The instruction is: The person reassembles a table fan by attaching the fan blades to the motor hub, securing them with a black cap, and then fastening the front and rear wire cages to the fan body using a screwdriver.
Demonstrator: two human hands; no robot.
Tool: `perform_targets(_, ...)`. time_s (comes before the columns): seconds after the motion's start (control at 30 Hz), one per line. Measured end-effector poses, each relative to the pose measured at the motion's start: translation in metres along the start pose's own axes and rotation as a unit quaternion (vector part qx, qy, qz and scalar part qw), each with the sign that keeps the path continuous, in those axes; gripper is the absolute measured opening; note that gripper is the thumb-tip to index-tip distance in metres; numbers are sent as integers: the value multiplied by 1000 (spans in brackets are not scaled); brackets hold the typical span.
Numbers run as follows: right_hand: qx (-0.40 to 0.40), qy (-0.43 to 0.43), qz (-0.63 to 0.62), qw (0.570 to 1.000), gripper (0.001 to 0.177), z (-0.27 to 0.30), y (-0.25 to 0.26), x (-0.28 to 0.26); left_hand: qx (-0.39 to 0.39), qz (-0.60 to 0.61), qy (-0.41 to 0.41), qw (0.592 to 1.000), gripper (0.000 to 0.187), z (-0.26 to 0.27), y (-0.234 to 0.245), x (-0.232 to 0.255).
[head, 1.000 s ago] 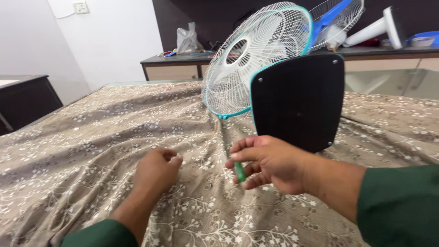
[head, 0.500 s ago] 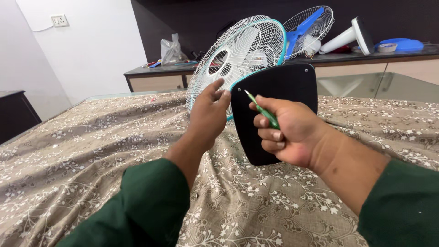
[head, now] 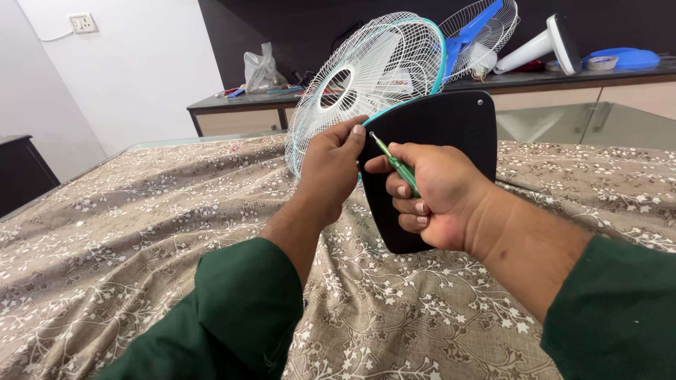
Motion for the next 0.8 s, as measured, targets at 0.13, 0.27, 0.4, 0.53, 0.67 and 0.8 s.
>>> perform_targets(0.13, -3, 4, -17, 1000, 33, -2, 0, 2, 6, -8, 17, 1000, 37, 0, 0, 0)
perform_targets(0.27, -1, 8, -13, 1000, 32, -2, 2, 3, 5, -6, 7, 1000, 37, -1, 0, 1)
perform_targets(0.4, 0, 9, -12, 1000, 32, -2, 2, 5, 18, -16, 12, 1000, 36, -1, 1, 0)
perform_targets(0.53, -4, 11, -5, 1000, 32, -3, 4, 5, 17, -14, 5, 1000, 37, -1, 0, 0)
perform_targets(0.67, -6, 7, 1, 1000, 33, -3, 6, 4, 16, -16, 2, 1000, 37, 0, 0, 0)
perform_targets(0.8, -5, 6, 10, 1000, 33, -3, 7, 3, 20, -16, 9, 1000, 37, 1, -1, 1)
Point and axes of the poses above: each hand's wrist, its own z-axis away from the middle knuckle, its own y-axis out of the back of the hand, x = y × z, the point moved 4 cm from there along -z, towards the middle knuckle, and after that the axes turned 14 degrees about y, right-handed, at the moved point
